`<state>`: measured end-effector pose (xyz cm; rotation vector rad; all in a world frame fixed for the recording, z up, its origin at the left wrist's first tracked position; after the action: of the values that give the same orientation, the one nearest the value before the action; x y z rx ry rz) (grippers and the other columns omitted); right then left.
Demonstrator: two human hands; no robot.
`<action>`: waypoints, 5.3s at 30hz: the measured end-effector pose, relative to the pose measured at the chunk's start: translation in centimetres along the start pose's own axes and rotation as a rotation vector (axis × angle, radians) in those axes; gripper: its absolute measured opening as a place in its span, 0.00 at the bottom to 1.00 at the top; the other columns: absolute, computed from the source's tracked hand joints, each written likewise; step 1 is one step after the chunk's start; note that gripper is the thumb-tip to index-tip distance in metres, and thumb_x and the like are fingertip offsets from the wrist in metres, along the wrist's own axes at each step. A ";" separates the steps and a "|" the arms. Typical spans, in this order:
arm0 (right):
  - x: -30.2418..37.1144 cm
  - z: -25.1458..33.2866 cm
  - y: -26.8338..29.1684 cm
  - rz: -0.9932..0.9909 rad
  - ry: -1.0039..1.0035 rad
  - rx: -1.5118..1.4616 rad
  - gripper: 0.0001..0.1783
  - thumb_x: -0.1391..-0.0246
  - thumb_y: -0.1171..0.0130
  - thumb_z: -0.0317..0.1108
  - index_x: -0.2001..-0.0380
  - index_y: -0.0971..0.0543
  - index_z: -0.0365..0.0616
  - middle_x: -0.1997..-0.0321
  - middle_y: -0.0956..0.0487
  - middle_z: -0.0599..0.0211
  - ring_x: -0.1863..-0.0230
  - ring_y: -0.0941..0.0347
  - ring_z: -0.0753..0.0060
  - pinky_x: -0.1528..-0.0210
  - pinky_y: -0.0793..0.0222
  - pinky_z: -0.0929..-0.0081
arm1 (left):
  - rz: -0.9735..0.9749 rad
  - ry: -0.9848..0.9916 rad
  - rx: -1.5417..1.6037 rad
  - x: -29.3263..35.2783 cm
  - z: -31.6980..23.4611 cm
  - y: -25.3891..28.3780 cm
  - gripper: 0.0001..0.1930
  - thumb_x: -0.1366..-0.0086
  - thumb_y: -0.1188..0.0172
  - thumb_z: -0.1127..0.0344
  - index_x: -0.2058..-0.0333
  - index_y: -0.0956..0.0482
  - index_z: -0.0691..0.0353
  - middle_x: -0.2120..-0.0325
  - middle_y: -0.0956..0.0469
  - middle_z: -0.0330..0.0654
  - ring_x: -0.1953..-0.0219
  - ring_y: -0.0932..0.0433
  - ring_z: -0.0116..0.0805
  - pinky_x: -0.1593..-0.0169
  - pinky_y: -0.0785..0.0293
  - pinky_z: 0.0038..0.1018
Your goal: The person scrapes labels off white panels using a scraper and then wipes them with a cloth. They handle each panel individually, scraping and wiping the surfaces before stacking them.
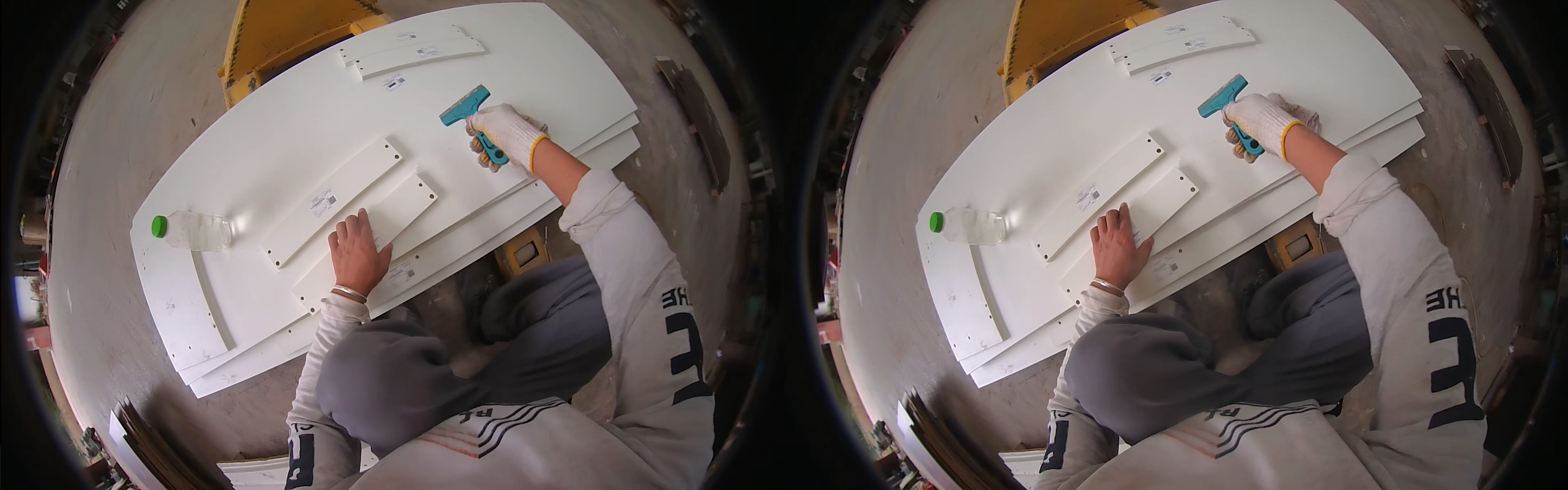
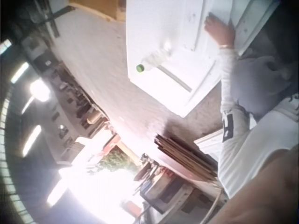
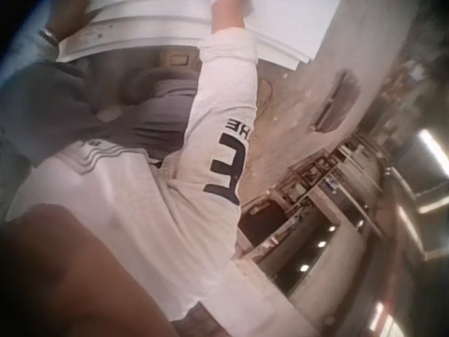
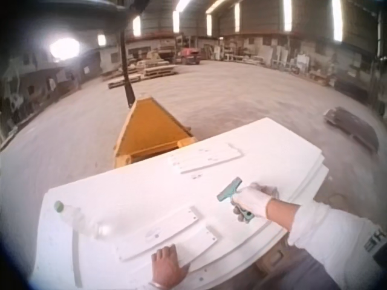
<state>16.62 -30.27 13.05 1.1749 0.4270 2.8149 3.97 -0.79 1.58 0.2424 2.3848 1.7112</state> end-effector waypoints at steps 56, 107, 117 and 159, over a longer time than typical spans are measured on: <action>-7.0 -11.0 -7.3 0.645 0.306 -1.064 0.19 0.28 0.43 0.39 0.45 0.22 0.33 0.49 0.18 0.58 0.49 0.18 0.62 0.42 0.19 0.65 | 0.092 -0.142 -0.257 -1.0 4.2 0.9 0.48 0.38 0.31 0.49 0.23 0.45 0.46 0.22 0.59 0.63 0.21 0.65 0.71 0.24 0.70 0.67; -19.0 -11.3 14.6 -0.228 0.547 -0.728 0.31 0.32 0.40 0.35 0.33 0.31 0.28 0.41 0.22 0.62 0.43 0.24 0.74 0.41 0.27 0.76 | 0.064 -0.153 -0.228 -28.9 -7.4 -5.6 0.45 0.27 0.48 0.39 0.27 0.44 0.71 0.26 0.49 0.65 0.23 0.52 0.61 0.23 0.64 0.62; -16.9 -11.7 13.8 -0.156 0.742 -0.677 0.15 0.31 0.37 0.41 0.51 0.18 0.42 0.58 0.19 0.80 0.59 0.27 0.90 0.57 0.31 0.88 | 0.268 -0.278 -0.148 -7.9 -11.9 -4.2 0.49 0.36 0.37 0.43 0.31 0.42 0.81 0.29 0.50 0.75 0.24 0.57 0.74 0.29 0.61 0.76; -6.2 -16.5 8.2 -0.091 0.431 -0.745 0.17 0.27 0.43 0.45 0.53 0.22 0.39 0.66 0.20 0.66 0.71 0.24 0.79 0.71 0.27 0.79 | 0.131 -0.110 -0.001 -11.2 -14.1 -6.4 0.51 0.41 0.34 0.50 0.30 0.48 0.79 0.25 0.53 0.69 0.20 0.59 0.65 0.22 0.69 0.61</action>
<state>9.81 -42.89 -0.02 0.3913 -0.5116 2.7099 11.13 -18.50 0.63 0.4902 2.3345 1.7059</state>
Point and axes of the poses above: each hand's wrist, its own x-axis away from the middle knuckle, its own y-axis out of the back of the hand, z = x × y, the point moved 4 cm from there along -x, towards the middle knuckle
